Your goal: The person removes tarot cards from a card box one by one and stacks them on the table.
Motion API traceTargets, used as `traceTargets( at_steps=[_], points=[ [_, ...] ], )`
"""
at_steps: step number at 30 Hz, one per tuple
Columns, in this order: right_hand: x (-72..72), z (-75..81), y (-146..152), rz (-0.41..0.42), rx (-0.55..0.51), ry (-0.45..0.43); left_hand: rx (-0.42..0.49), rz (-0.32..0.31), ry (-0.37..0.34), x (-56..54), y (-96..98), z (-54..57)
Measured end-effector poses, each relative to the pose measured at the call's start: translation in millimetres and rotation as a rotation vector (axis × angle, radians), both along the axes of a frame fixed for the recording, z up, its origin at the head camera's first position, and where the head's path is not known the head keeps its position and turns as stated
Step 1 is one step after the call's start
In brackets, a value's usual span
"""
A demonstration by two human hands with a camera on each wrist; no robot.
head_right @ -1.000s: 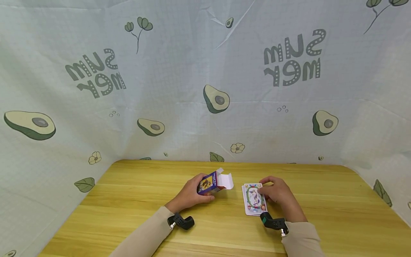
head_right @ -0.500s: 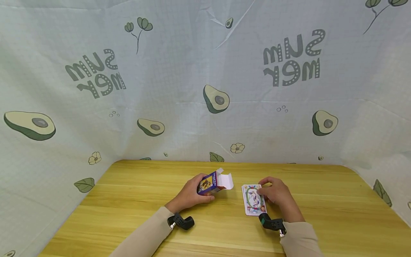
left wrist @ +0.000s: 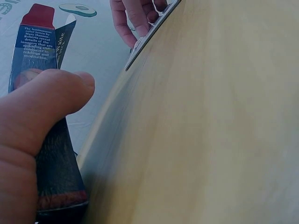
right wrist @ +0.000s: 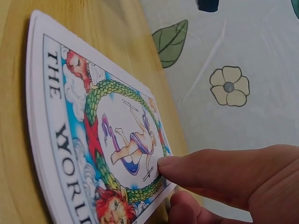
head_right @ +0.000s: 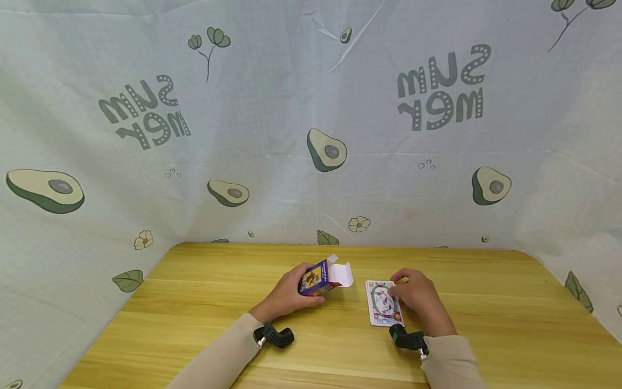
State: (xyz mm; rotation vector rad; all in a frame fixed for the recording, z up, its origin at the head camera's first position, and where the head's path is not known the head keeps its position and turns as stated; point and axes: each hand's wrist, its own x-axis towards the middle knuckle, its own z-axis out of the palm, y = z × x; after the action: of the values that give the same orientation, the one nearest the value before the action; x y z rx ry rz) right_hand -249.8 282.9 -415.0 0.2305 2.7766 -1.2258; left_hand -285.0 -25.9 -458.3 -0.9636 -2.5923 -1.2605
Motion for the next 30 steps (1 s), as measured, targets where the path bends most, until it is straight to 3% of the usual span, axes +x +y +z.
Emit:
traceTargets(
  at_steps=[30],
  points=[
    [3.9, 6.7, -16.0, 0.031, 0.112, 0.111, -0.001, -0.004, 0.01, -1.8, -0.9, -1.6]
  ],
)
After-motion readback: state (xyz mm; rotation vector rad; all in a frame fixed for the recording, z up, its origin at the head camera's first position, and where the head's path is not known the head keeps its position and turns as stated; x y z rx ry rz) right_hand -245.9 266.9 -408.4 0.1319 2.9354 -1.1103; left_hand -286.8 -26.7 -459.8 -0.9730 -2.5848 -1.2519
